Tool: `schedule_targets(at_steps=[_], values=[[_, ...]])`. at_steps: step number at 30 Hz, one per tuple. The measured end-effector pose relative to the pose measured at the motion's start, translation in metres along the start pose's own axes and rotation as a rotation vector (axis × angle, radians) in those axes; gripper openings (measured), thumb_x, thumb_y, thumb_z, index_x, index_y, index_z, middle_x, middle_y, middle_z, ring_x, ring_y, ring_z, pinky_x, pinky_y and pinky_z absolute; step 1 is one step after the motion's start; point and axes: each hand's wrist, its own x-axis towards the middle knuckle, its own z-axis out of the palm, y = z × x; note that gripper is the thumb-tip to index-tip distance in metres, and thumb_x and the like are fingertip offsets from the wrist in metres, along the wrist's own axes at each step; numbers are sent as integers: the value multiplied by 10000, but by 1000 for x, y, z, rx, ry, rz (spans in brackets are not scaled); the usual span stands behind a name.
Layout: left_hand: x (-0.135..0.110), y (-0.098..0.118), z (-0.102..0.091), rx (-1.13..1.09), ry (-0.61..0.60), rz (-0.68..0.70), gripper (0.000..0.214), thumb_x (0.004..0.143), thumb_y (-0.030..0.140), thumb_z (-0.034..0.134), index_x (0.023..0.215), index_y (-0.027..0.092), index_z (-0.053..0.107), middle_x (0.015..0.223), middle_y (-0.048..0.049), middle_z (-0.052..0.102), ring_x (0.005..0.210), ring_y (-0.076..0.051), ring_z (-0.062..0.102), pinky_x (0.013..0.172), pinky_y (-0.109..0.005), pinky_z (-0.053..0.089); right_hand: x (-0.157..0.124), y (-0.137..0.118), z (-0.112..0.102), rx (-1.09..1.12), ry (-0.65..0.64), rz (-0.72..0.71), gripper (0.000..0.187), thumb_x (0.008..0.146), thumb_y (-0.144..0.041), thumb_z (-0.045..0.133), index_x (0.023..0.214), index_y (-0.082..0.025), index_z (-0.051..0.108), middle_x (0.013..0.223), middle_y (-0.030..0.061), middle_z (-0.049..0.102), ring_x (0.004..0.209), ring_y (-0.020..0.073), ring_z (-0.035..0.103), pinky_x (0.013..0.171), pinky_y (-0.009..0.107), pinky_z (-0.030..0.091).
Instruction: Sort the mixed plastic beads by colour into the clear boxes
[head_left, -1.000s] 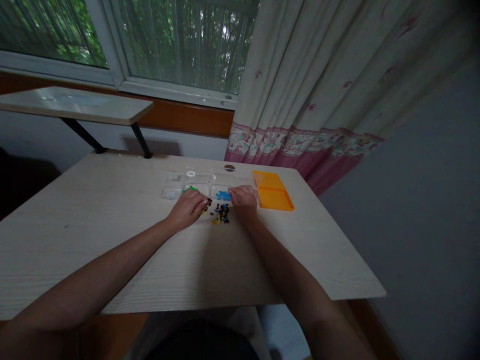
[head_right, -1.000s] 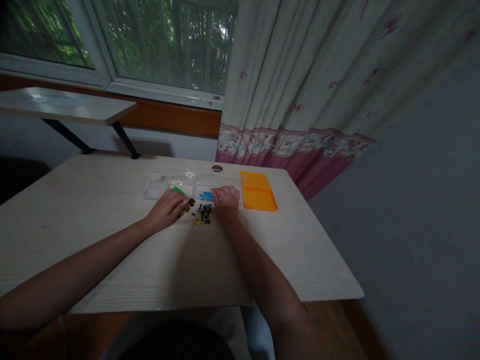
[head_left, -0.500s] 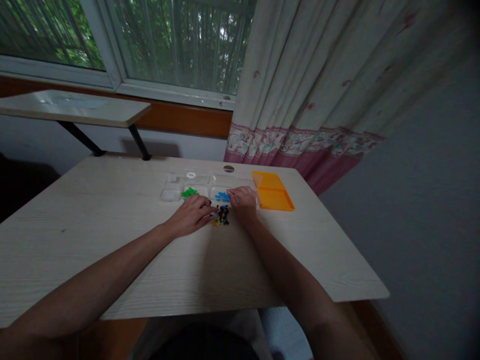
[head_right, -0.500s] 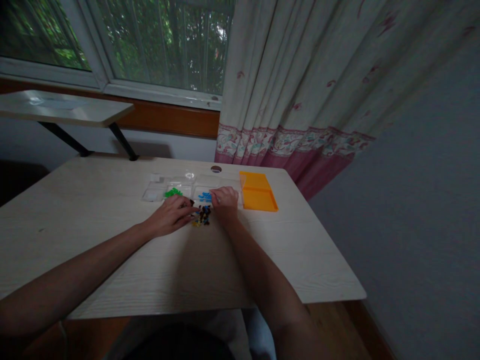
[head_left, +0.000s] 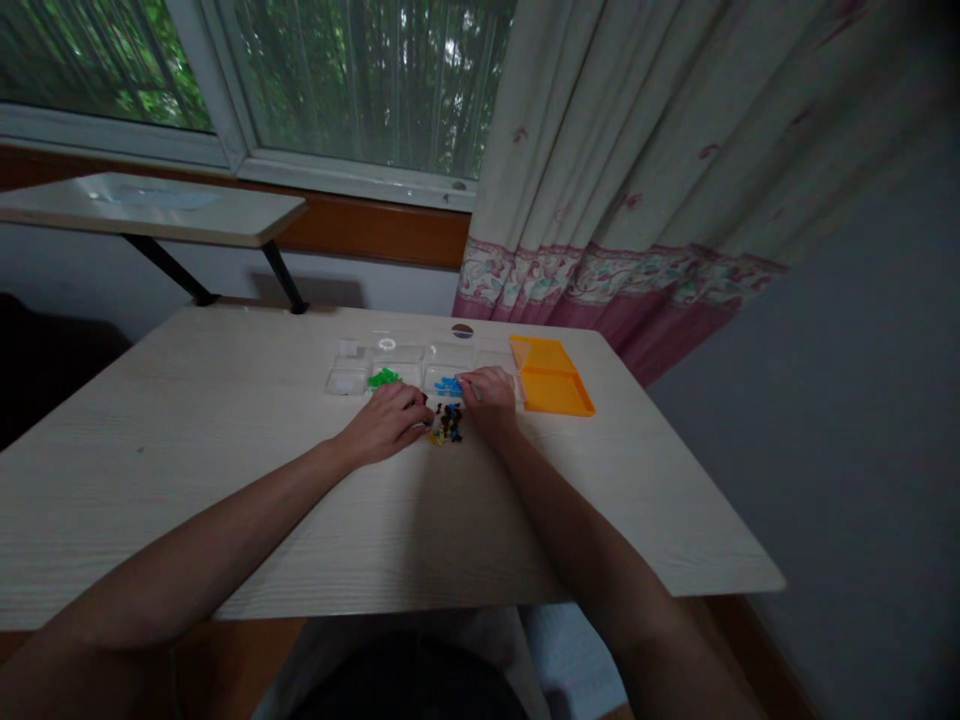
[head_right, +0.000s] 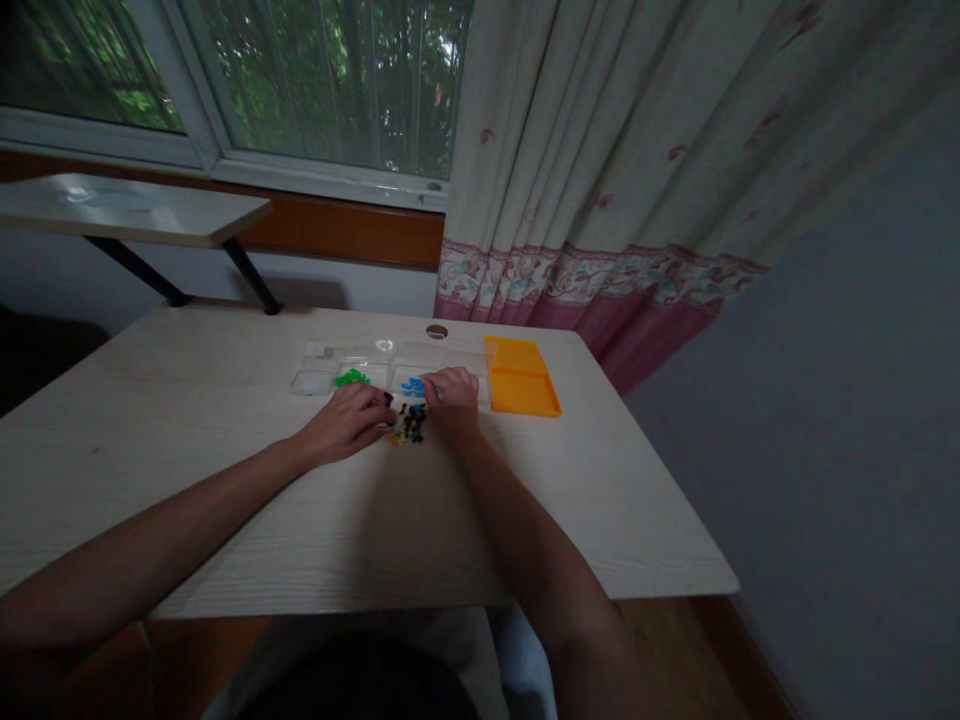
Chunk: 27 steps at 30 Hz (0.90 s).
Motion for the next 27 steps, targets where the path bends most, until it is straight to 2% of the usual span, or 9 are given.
schedule_targets(at_steps=[4,10,15,20,27], values=[[0,2,-2,-3,10,-8,231,936,246,492,1076,255,676,1056,-83,598,1030,-255,486,882,-418,377,-1,0,1,35,31,-18,182,945,-287,581,940,-230,753,926,46,726,945,193,585,886,360,358],[-1,1,0,18,14,-21,259,920,182,467,1071,242,668,1064,-86,598,1029,-255,487,888,-420,374,-1,-1,0,62,38,-14,169,937,-279,589,918,-236,751,910,31,733,928,193,582,879,347,360],[-1,-2,5,36,27,-25,250,968,291,465,1138,238,641,1087,-89,600,1047,-259,492,898,-423,366,0,-2,-2,75,27,-9,170,937,-277,590,928,-229,752,911,34,733,925,192,586,886,347,359],[-1,-5,8,72,19,-47,228,925,402,571,1061,236,648,1077,-79,598,1032,-265,491,878,-418,359,1,-2,-2,72,7,-5,166,934,-274,596,925,-224,754,918,35,732,923,192,578,872,345,357],[1,-4,9,89,27,-90,229,885,427,640,1005,232,650,1052,-65,598,1022,-258,494,870,-409,355,1,-2,0,61,23,-15,161,933,-283,605,911,-224,752,910,33,736,918,191,589,876,339,364]])
